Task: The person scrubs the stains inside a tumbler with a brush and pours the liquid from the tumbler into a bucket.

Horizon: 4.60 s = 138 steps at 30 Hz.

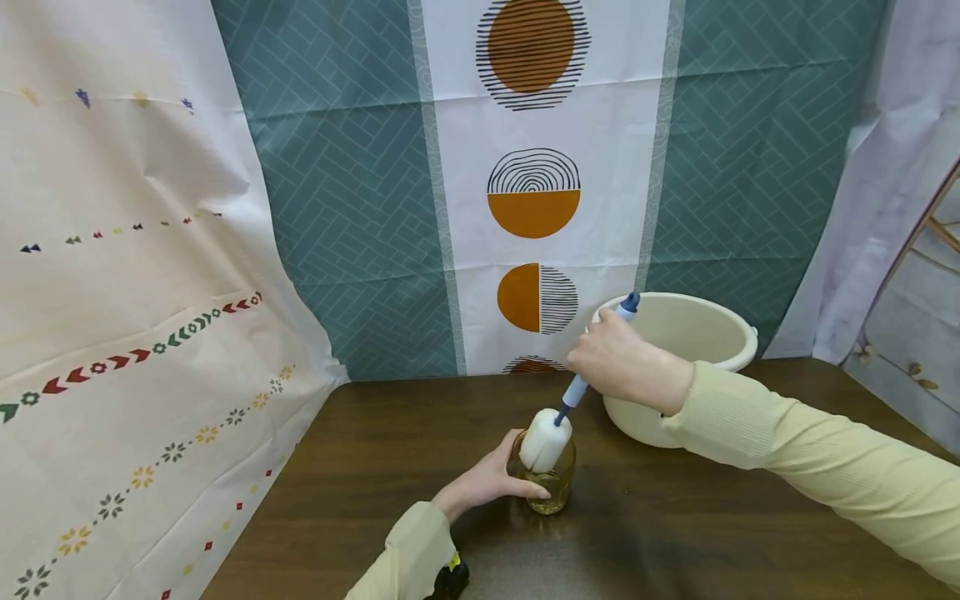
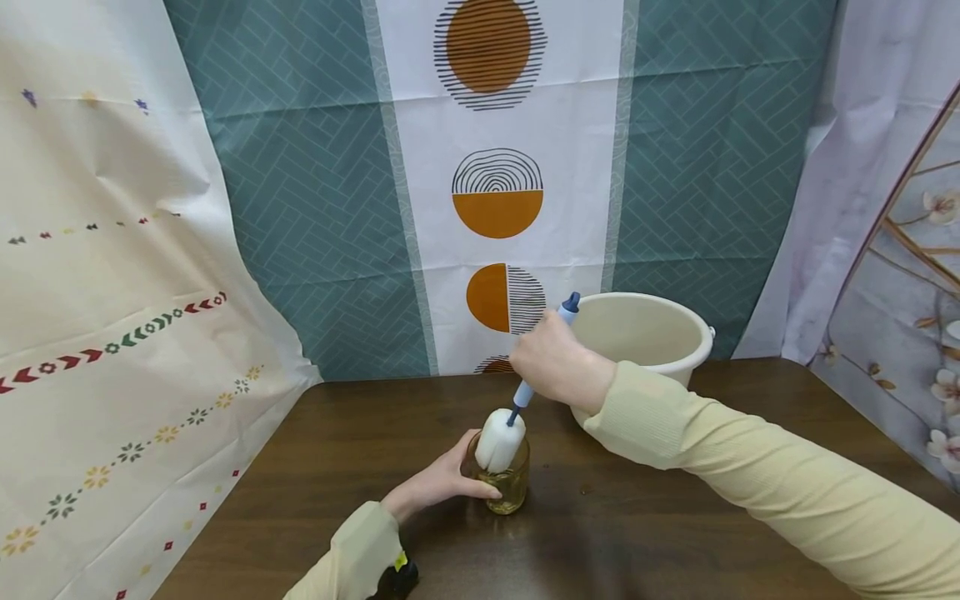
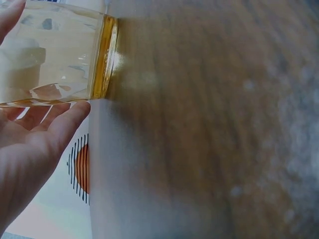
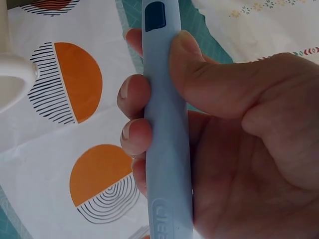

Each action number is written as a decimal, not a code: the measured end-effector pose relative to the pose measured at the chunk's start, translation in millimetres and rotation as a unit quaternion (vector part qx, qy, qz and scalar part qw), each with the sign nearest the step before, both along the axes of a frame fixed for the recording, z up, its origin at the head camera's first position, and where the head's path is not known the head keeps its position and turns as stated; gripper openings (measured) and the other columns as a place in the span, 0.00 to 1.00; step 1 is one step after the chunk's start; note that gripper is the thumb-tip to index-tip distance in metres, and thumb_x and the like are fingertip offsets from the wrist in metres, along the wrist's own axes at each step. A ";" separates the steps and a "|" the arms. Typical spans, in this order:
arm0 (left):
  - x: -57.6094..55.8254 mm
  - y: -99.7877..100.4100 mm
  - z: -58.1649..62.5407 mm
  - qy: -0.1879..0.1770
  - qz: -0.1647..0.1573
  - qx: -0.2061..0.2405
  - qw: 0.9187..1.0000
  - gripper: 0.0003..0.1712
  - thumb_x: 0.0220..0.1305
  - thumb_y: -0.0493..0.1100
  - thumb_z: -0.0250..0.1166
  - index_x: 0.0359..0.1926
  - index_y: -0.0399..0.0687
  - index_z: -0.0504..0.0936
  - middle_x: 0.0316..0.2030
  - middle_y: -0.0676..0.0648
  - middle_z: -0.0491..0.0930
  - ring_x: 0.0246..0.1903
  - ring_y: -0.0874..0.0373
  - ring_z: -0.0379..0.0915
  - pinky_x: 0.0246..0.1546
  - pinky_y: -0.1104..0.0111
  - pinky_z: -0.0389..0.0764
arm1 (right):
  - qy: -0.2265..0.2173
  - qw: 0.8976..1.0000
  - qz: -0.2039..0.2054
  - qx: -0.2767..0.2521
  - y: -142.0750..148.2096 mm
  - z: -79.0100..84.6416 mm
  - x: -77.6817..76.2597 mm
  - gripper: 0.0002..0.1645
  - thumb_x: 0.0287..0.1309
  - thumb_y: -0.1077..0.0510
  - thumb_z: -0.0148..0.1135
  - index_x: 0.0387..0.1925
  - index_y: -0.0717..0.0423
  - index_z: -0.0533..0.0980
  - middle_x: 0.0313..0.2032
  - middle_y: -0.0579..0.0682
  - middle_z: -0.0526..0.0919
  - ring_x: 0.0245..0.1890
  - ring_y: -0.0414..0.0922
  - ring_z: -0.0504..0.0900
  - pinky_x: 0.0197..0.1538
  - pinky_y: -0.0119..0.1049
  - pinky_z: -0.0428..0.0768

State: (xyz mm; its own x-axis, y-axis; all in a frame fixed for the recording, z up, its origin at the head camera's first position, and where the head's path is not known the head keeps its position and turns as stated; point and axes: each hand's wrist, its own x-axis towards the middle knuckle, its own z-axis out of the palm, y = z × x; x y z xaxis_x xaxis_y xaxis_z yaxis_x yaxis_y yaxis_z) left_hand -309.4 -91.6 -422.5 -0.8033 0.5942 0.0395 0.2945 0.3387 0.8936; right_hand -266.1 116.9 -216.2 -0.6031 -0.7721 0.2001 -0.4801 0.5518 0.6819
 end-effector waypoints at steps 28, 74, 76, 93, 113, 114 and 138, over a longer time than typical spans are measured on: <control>0.8 -1.0 0.6 -0.001 0.012 -0.021 1.000 0.43 0.47 0.52 0.70 0.61 0.58 0.56 0.53 0.54 0.63 0.53 0.56 0.59 0.48 0.54 0.63 | 0.026 0.998 -0.041 0.037 -7.2 3.1 17.0 0.09 0.42 0.59 0.68 0.16 0.49 0.76 0.17 0.48 0.76 0.22 0.47 0.73 0.34 0.42 0.66; 1.6 -0.4 1.4 -0.008 0.008 -0.013 1.000 0.47 0.46 0.52 0.71 0.63 0.54 0.54 0.51 0.52 0.65 0.51 0.56 0.61 0.48 0.54 0.63 | 0.030 0.998 0.019 0.057 -5.4 6.0 21.5 0.07 0.43 0.57 0.70 0.17 0.50 0.79 0.16 0.48 0.76 0.20 0.45 0.72 0.30 0.37 0.64; 1.5 -0.6 1.7 -0.008 0.005 -0.010 1.000 0.47 0.46 0.52 0.71 0.63 0.54 0.54 0.51 0.52 0.65 0.50 0.56 0.62 0.48 0.54 0.63 | 0.038 0.998 0.025 0.054 -5.6 5.2 20.8 0.08 0.43 0.58 0.69 0.16 0.50 0.78 0.16 0.48 0.75 0.19 0.45 0.71 0.31 0.37 0.63; 0.5 -1.3 1.2 -0.019 0.004 0.002 1.000 0.44 0.46 0.54 0.71 0.61 0.56 0.56 0.49 0.54 0.66 0.49 0.57 0.63 0.48 0.54 0.62 | 0.061 0.997 0.029 0.039 -7.5 2.0 14.8 0.10 0.43 0.60 0.68 0.14 0.49 0.76 0.15 0.48 0.74 0.19 0.45 0.70 0.30 0.39 0.63; 1.1 -1.2 1.7 -0.014 0.010 -0.011 1.000 0.44 0.47 0.54 0.70 0.61 0.58 0.55 0.51 0.54 0.64 0.52 0.58 0.61 0.50 0.53 0.61 | 0.040 0.999 0.005 0.015 -6.6 2.3 16.3 0.10 0.43 0.62 0.67 0.14 0.49 0.75 0.15 0.48 0.73 0.19 0.46 0.71 0.31 0.39 0.64; 1.0 -1.2 1.8 -0.013 0.009 -0.010 1.000 0.44 0.47 0.53 0.70 0.62 0.57 0.55 0.51 0.54 0.64 0.52 0.57 0.61 0.50 0.53 0.61 | 0.039 0.999 0.003 0.015 -6.5 2.4 16.3 0.10 0.43 0.61 0.67 0.14 0.49 0.75 0.15 0.48 0.73 0.19 0.46 0.71 0.31 0.39 0.64; 0.2 -0.7 1.2 -0.008 0.012 -0.017 1.000 0.44 0.46 0.54 0.70 0.61 0.57 0.56 0.53 0.54 0.62 0.54 0.56 0.58 0.49 0.53 0.61 | 0.058 0.998 -0.017 0.007 0.8 1.9 19.9 0.12 0.40 0.61 0.69 0.12 0.49 0.74 0.13 0.49 0.72 0.17 0.47 0.72 0.27 0.38 0.63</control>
